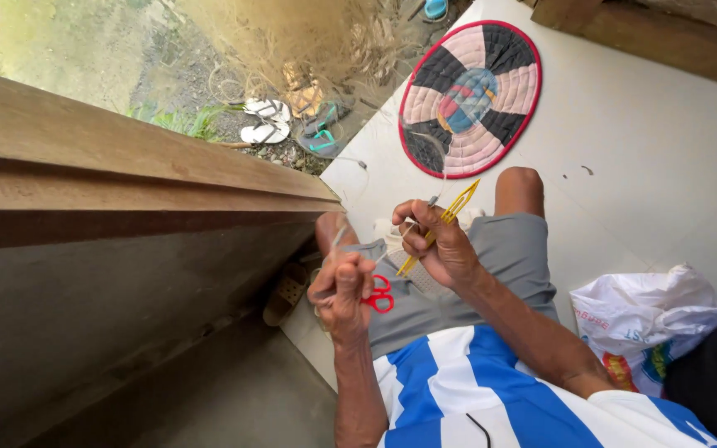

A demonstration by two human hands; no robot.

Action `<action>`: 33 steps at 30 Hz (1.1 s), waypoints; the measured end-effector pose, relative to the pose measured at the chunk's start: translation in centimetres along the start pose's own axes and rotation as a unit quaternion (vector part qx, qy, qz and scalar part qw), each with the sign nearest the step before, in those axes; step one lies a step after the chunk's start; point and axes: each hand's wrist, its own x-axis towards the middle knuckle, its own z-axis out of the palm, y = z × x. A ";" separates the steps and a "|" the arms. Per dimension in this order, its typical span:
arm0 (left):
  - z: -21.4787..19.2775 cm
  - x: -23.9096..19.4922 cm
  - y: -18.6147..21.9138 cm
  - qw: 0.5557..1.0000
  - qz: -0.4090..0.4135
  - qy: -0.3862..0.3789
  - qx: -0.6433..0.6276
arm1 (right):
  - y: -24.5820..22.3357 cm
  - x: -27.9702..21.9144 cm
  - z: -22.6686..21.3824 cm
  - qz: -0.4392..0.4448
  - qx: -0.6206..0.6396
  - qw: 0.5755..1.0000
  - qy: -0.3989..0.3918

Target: Repairing a fishing net by weaving new line with a net needle and trimming excess with scissors.

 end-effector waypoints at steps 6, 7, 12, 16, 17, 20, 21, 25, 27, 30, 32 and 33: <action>-1.4 -1.2 6.0 0.994 0.022 0.038 -0.103 | -2.5 2.3 2.6 -0.009 0.082 0.992 -0.094; -1.6 -1.0 7.3 0.994 0.020 0.041 -0.103 | -3.3 2.9 2.0 -0.007 0.082 0.992 -0.091; -2.1 -0.2 11.5 0.981 0.023 0.189 0.029 | -7.1 5.2 -3.2 -0.069 0.106 0.991 -0.046; -7.4 -0.5 10.4 0.985 0.004 0.158 -0.074 | -11.9 4.7 -4.9 -0.137 0.054 0.988 0.056; -8.4 -0.5 9.9 0.982 -0.001 0.173 -0.078 | -12.8 4.2 -4.8 -0.185 0.030 0.978 0.095; -10.4 0.0 7.2 0.973 -0.045 0.209 -0.091 | -13.6 1.9 -5.2 -0.268 -0.071 0.940 0.200; -10.6 0.6 5.7 0.966 -0.078 0.224 -0.103 | -13.9 1.3 -5.6 -0.306 -0.144 0.905 0.258; -10.0 1.8 1.6 0.954 -0.145 0.241 -0.101 | -15.9 -0.6 -6.4 -0.346 -0.184 0.851 0.350; -9.2 2.8 0.3 0.957 -0.167 0.221 -0.090 | -17.3 -1.5 -6.6 -0.374 -0.202 0.825 0.373; -9.2 5.0 -1.1 0.955 -0.182 0.212 -0.098 | -19.6 -2.7 -6.2 -0.363 -0.171 0.832 0.383; -8.4 6.2 -1.8 0.953 -0.196 0.201 -0.110 | -20.8 -3.1 -8.0 -0.367 -0.141 0.842 0.369; -8.2 6.7 -2.1 0.953 -0.203 0.191 -0.120 | -21.2 -3.3 -8.8 -0.371 -0.109 0.854 0.349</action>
